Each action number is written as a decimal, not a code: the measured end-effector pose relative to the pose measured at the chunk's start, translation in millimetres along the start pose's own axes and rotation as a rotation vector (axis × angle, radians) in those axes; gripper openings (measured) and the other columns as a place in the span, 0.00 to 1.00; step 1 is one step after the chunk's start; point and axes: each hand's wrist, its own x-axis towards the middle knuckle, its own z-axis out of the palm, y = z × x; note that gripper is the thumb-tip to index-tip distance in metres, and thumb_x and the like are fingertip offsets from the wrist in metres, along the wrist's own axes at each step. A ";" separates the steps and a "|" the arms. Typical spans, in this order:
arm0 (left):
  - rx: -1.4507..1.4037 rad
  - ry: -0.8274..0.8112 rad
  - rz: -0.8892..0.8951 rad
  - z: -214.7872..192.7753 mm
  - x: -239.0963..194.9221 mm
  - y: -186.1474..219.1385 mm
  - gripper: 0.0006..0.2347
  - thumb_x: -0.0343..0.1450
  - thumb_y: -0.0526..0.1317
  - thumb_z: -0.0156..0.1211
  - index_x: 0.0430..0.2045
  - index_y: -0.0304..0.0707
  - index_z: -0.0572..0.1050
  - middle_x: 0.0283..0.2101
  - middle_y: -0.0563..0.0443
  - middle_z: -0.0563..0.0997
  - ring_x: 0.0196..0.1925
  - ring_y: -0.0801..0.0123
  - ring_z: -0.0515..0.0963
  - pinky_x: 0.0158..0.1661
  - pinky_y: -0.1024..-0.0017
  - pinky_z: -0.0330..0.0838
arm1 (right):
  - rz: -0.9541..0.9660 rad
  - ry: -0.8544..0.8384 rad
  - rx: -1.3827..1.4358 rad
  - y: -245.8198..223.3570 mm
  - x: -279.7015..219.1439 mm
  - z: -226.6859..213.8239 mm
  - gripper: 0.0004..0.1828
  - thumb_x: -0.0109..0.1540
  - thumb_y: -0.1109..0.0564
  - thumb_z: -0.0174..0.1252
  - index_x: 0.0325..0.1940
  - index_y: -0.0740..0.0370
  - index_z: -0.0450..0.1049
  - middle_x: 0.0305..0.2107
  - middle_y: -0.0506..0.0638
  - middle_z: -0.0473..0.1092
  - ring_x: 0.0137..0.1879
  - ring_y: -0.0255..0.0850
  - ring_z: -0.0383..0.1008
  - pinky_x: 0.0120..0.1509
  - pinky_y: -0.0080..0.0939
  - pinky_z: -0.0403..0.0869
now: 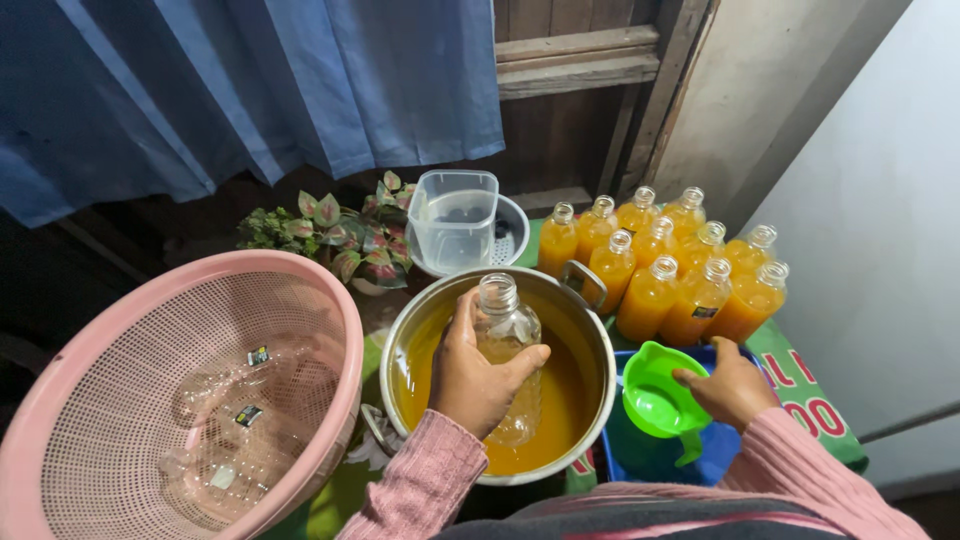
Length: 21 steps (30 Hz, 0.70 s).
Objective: The person pours an orange liquid from a large metal pot into clear plastic bottles using a green plastic scoop. They retrieve empty bottles from a pink colander, fill them, and place them on a blue tray with other filled bottles.
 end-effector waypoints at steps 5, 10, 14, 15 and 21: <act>-0.062 0.006 0.028 -6.2 -3.2 -0.4 0.28 0.57 0.36 0.76 0.51 0.38 0.71 0.46 0.48 0.84 0.47 0.66 0.85 0.50 0.69 0.77 | 0.085 -0.043 -0.066 39.4 24.6 47.7 0.46 0.56 0.41 0.71 0.70 0.67 0.63 0.50 0.70 0.75 0.55 0.61 0.79 0.59 0.52 0.76; -0.098 0.081 0.036 -12.1 -4.4 -8.4 0.31 0.56 0.34 0.76 0.53 0.38 0.67 0.47 0.48 0.82 0.48 0.66 0.83 0.51 0.68 0.76 | 0.331 -0.183 0.384 91.5 33.1 101.1 0.19 0.58 0.59 0.61 0.50 0.73 0.79 0.35 0.69 0.81 0.34 0.55 0.82 0.36 0.54 0.77; -0.164 0.126 0.012 -14.2 -0.9 -22.1 0.32 0.56 0.34 0.76 0.54 0.38 0.65 0.46 0.47 0.81 0.47 0.66 0.83 0.49 0.68 0.77 | 0.278 -0.079 0.708 89.2 33.4 60.0 0.14 0.61 0.59 0.57 0.48 0.71 0.76 0.28 0.61 0.71 0.25 0.49 0.69 0.26 0.52 0.67; -0.174 0.143 0.015 -14.9 0.6 -26.2 0.32 0.56 0.34 0.76 0.54 0.38 0.64 0.46 0.46 0.81 0.46 0.66 0.83 0.49 0.68 0.77 | 0.232 -0.022 0.658 78.1 30.4 38.3 0.13 0.63 0.59 0.56 0.46 0.72 0.75 0.27 0.60 0.71 0.26 0.49 0.71 0.27 0.51 0.70; -0.152 0.234 0.008 -23.5 14.0 -50.5 0.33 0.55 0.36 0.80 0.49 0.34 0.63 0.44 0.46 0.80 0.43 0.67 0.83 0.47 0.69 0.78 | 0.035 -0.062 0.868 -44.4 -28.6 -117.0 0.18 0.65 0.57 0.55 0.59 0.65 0.74 0.37 0.58 0.74 0.32 0.45 0.72 0.27 0.42 0.64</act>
